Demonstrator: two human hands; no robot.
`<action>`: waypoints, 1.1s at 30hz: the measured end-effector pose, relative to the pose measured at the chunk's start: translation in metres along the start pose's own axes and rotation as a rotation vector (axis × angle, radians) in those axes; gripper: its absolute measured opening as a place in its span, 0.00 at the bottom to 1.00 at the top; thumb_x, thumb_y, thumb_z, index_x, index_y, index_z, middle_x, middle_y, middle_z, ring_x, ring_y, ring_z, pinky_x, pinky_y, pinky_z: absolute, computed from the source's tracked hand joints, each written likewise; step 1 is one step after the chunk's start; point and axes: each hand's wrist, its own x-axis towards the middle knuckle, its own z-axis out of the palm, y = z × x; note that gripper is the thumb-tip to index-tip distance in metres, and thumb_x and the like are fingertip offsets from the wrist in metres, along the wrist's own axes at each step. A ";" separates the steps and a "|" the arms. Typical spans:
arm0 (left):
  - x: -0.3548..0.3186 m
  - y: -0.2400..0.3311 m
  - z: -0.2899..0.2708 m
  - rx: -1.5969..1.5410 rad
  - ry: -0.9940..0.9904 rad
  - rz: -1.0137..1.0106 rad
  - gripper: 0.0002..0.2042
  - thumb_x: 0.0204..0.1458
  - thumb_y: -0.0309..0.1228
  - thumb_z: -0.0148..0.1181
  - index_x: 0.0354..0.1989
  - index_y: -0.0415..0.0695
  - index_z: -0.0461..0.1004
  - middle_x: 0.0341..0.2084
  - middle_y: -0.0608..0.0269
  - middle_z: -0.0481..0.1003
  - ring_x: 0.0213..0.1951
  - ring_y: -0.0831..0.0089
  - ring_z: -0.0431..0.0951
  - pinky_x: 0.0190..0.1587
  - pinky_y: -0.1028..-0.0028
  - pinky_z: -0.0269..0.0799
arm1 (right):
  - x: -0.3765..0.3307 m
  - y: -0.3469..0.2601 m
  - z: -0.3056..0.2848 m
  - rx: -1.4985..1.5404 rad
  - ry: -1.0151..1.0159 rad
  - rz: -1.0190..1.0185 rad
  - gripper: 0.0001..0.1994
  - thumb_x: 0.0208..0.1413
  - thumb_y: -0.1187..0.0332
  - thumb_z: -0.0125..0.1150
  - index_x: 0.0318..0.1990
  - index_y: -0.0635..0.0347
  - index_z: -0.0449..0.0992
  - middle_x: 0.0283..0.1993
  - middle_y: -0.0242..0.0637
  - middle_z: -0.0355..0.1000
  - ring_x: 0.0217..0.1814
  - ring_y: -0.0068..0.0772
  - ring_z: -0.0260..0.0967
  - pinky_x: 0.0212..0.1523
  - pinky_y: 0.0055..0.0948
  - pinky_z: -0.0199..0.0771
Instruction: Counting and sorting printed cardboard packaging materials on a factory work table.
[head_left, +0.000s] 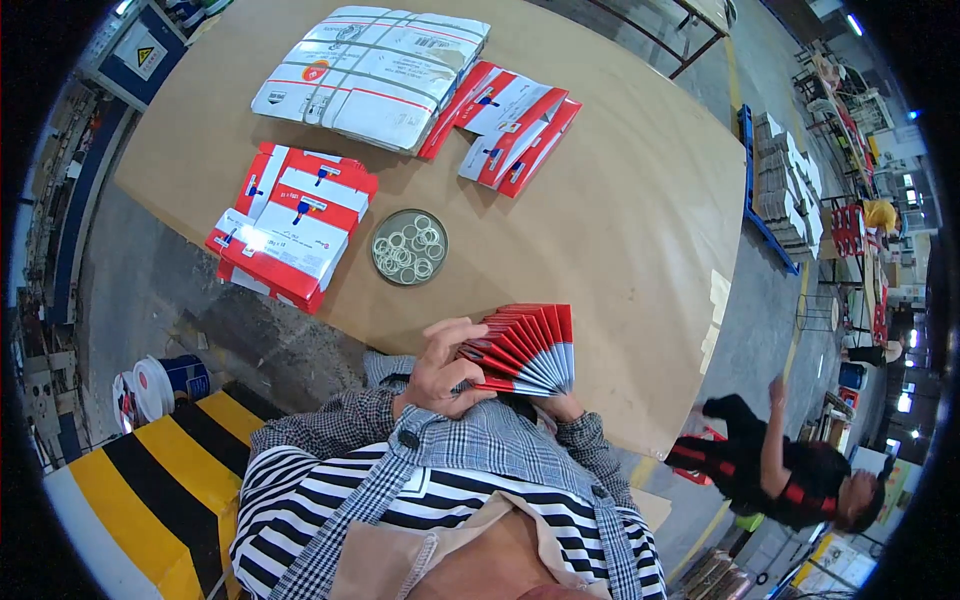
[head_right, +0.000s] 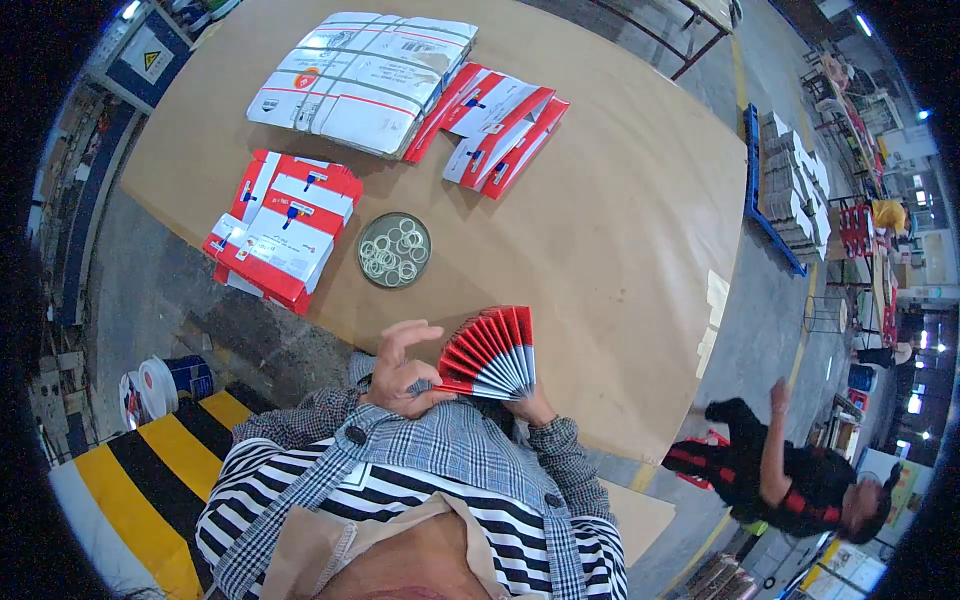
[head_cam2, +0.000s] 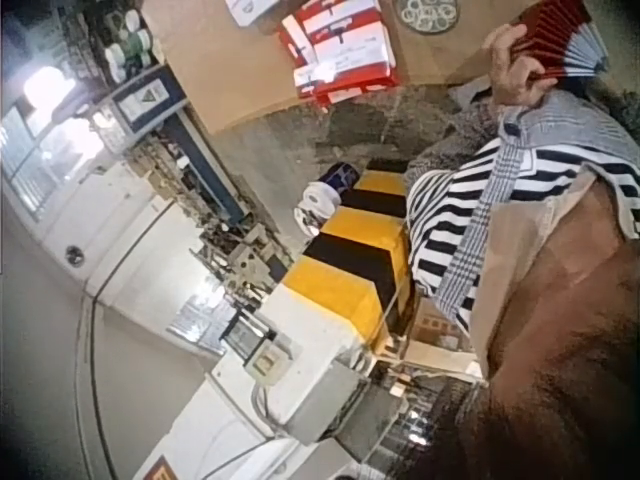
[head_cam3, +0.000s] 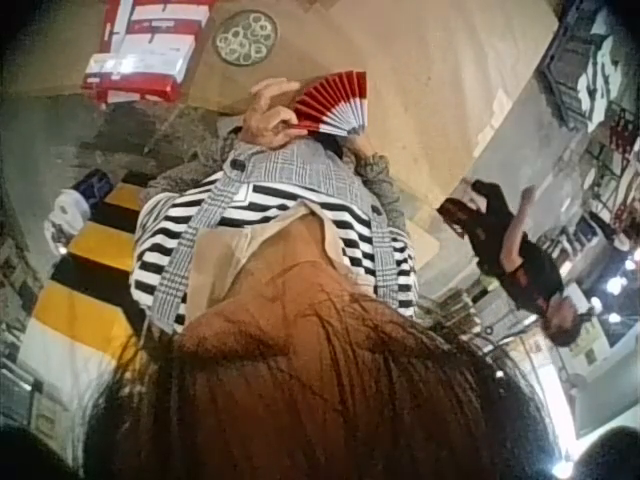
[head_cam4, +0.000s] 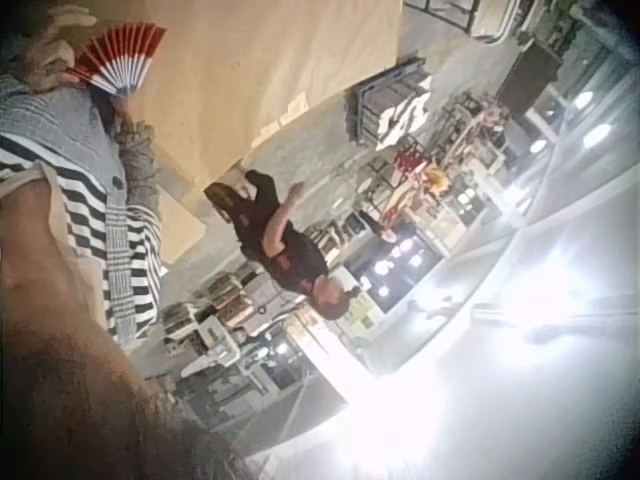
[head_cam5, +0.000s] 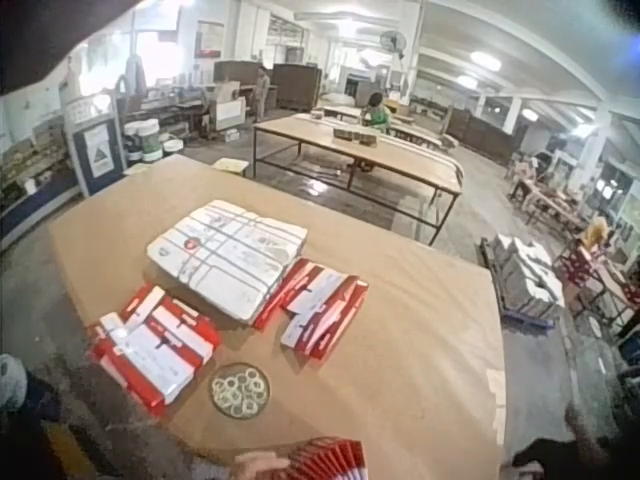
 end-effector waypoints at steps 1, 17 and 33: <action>-0.001 0.000 0.002 -0.005 -0.002 0.005 0.15 0.33 0.34 0.75 0.24 0.48 0.73 0.51 0.56 0.71 0.53 0.55 0.68 0.54 0.61 0.66 | -0.002 0.005 0.002 -0.002 0.007 0.004 0.26 0.47 0.68 0.66 0.57 0.57 0.70 0.59 0.45 0.68 0.63 0.51 0.62 0.63 0.42 0.61; -0.003 -0.007 0.009 -0.056 -0.003 0.046 0.16 0.32 0.34 0.76 0.25 0.48 0.72 0.39 0.61 0.78 0.44 0.59 0.74 0.48 0.64 0.69 | 0.003 0.023 0.016 -0.023 0.124 -0.067 0.27 0.47 0.66 0.68 0.57 0.57 0.70 0.58 0.45 0.68 0.61 0.48 0.64 0.61 0.40 0.64; 0.016 0.010 0.000 -0.160 -0.116 -0.265 0.34 0.33 0.31 0.73 0.54 0.39 0.69 0.31 0.60 0.76 0.36 0.60 0.73 0.43 0.65 0.67 | 0.006 0.001 0.006 0.007 0.187 -0.137 0.23 0.49 0.69 0.64 0.54 0.60 0.71 0.54 0.45 0.70 0.57 0.50 0.66 0.57 0.40 0.66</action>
